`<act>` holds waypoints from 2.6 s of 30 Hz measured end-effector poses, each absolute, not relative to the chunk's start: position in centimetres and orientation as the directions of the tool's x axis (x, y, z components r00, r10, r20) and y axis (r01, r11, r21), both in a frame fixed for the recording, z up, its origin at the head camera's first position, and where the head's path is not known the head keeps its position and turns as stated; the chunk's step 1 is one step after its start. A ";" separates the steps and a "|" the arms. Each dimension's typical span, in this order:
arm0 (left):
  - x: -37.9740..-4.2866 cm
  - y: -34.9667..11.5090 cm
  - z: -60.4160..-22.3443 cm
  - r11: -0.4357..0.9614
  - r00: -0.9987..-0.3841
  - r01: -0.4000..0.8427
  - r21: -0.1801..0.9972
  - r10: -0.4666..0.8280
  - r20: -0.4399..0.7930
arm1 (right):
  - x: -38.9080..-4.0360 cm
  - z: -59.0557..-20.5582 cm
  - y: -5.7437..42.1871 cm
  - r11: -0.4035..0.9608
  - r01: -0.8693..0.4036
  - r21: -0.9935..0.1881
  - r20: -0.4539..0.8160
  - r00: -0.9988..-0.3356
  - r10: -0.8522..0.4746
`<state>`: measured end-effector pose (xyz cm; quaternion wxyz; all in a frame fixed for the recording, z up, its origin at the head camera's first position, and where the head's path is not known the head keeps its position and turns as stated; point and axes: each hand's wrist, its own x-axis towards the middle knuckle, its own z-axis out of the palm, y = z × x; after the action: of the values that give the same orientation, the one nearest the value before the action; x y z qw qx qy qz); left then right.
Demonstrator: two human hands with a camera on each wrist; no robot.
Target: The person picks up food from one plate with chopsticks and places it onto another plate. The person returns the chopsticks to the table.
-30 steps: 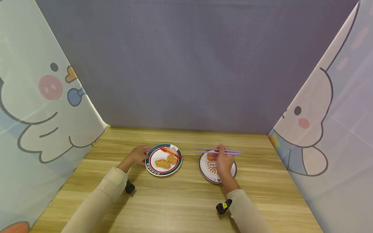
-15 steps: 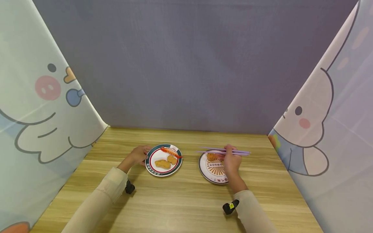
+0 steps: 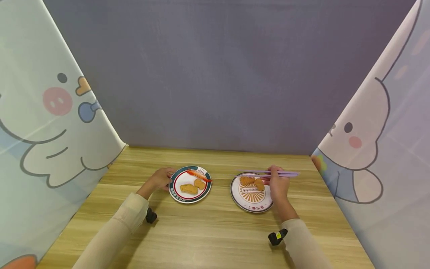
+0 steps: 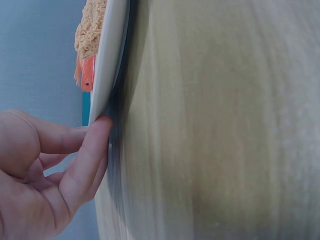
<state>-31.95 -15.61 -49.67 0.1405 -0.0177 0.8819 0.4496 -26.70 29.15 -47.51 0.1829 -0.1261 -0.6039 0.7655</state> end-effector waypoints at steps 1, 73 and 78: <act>-32.0 -15.6 -49.7 0.595 -0.960 -0.156 0.788 0.097 -0.263 | -26.7 -47.5 29.5 -0.197 -0.124 -0.973 0.029 -0.904 0.426; -32.0 -15.6 -49.7 0.556 -0.956 -0.174 0.813 0.102 -0.274 | -27.4 -49.5 33.5 -0.178 0.030 -0.984 -0.114 -0.867 0.486; -32.0 -15.5 -49.7 0.564 -0.953 -0.182 0.806 0.099 -0.285 | -27.4 -49.8 33.9 -0.243 0.035 -0.969 -0.154 -0.857 0.492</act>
<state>-32.05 -15.54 -49.66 0.1506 -0.0241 0.8713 0.4664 -27.35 33.94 -49.85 0.1511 -0.2210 -0.5965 0.7566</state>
